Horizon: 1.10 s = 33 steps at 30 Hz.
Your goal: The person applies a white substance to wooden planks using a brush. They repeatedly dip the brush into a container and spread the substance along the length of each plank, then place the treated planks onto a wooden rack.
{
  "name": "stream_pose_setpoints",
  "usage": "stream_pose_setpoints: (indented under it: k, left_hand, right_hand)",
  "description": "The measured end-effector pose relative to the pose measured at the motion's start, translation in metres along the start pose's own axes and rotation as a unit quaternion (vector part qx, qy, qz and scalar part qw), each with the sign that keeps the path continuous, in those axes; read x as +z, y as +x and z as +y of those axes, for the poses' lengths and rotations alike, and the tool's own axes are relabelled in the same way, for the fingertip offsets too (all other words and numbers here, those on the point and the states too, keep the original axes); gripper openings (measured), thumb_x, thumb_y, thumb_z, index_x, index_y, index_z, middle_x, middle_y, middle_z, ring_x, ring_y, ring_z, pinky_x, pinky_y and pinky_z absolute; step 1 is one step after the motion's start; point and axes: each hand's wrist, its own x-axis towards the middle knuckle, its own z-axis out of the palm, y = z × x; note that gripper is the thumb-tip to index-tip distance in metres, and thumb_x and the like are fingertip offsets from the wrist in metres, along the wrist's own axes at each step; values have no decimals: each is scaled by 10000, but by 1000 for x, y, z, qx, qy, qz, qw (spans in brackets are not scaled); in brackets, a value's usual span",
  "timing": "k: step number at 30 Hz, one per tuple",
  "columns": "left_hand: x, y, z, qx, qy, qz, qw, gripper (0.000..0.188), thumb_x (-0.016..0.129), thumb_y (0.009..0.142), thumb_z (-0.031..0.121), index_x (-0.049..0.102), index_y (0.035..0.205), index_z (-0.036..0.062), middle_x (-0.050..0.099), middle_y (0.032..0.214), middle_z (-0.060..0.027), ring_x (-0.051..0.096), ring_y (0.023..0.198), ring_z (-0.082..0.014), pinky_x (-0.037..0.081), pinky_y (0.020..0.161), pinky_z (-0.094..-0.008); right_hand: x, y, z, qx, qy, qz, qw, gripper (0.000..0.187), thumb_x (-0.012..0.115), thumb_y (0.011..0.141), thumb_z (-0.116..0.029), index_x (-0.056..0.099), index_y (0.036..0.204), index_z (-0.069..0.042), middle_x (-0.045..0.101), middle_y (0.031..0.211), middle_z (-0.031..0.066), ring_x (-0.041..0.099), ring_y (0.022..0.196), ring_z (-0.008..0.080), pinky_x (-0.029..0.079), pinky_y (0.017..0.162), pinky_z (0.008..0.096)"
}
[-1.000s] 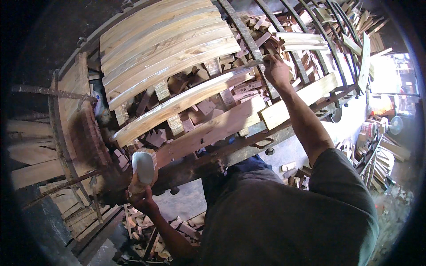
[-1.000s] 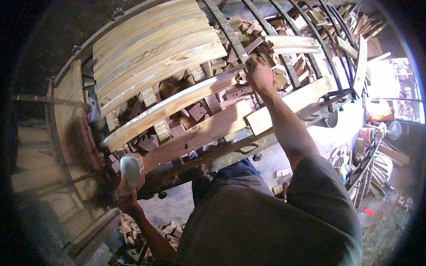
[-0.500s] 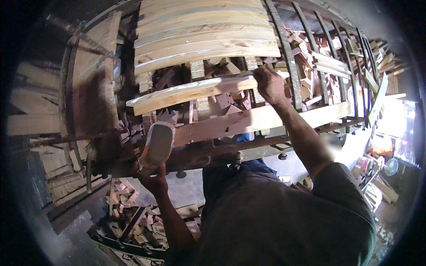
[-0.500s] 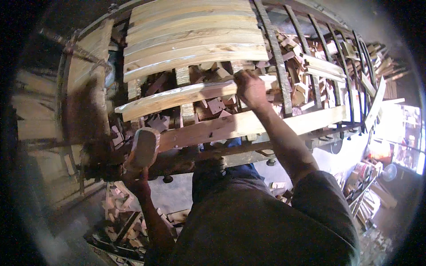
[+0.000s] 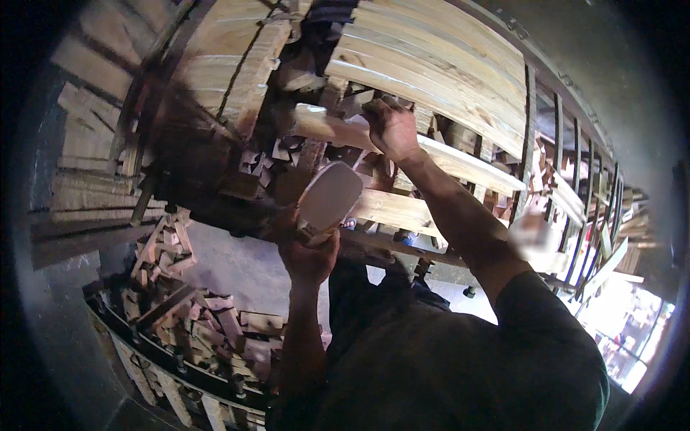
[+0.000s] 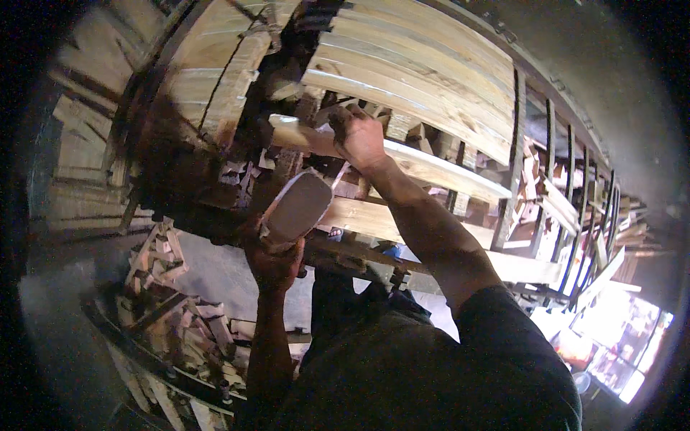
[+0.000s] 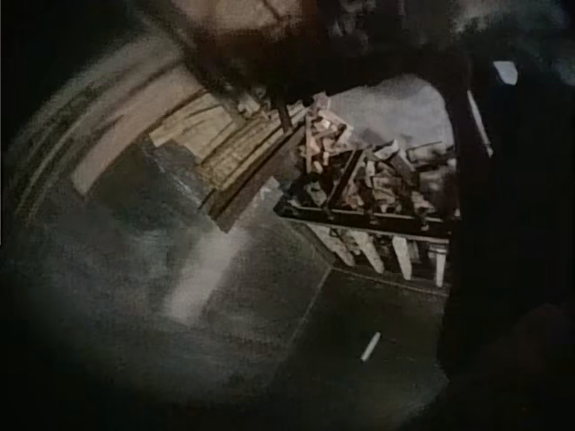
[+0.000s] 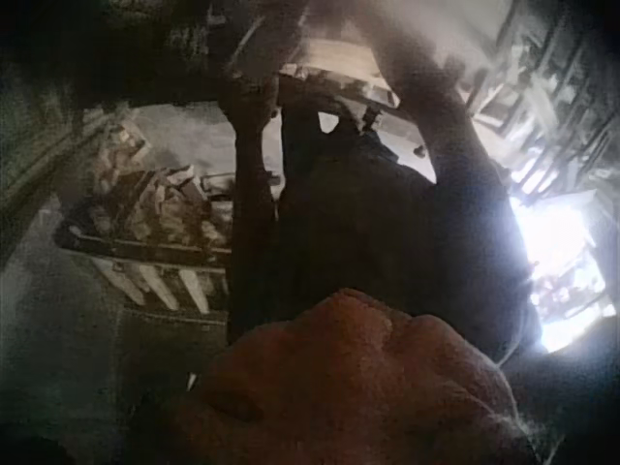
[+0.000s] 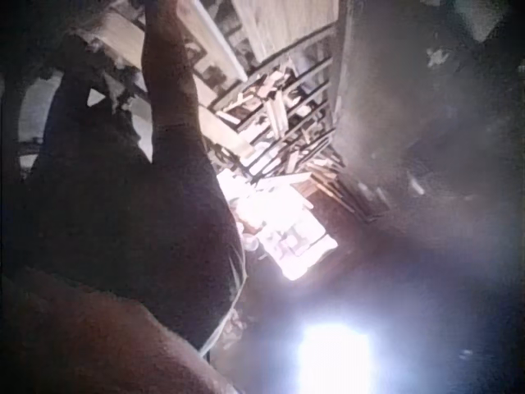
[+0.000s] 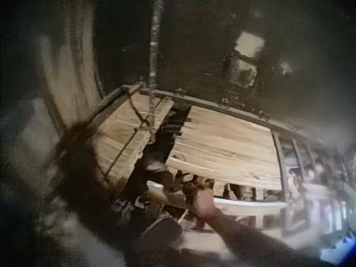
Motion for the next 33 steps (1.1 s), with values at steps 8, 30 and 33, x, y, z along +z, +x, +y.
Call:
stream_pose_setpoints:
  k: [8, 30, 33]
  left_hand:
    - [-3, -1, -25, 64, 67, 21, 996, 711, 832, 619, 152, 486, 1233, 52, 491, 1204, -171, 490, 1127, -345, 427, 966, -460]
    - [-3, 7, -3, 55, 112, 1, 992, 705, 853, 624, 133, 486, 1223, 64, 522, 1168, -133, 548, 1070, -306, 457, 942, -405]
    - [-3, -1, -24, 108, 143, 12, 984, 742, 867, 608, 125, 468, 1231, 72, 505, 1176, -119, 530, 1092, -287, 454, 943, -397]
  right_hand:
    - [70, 56, -47, -49, 7, -43, 998, 279, 680, 705, -160, 691, 979, -111, 657, 956, 176, 644, 850, 369, 540, 736, 454]
    - [-94, -130, 60, 202, 70, 69, 975, 106, 635, 832, -21, 670, 930, -43, 639, 846, 147, 645, 764, 318, 507, 689, 361]
    - [-108, -147, 72, 256, 79, 114, 957, 101, 636, 842, -61, 682, 931, -43, 655, 825, 142, 665, 753, 291, 514, 687, 354]
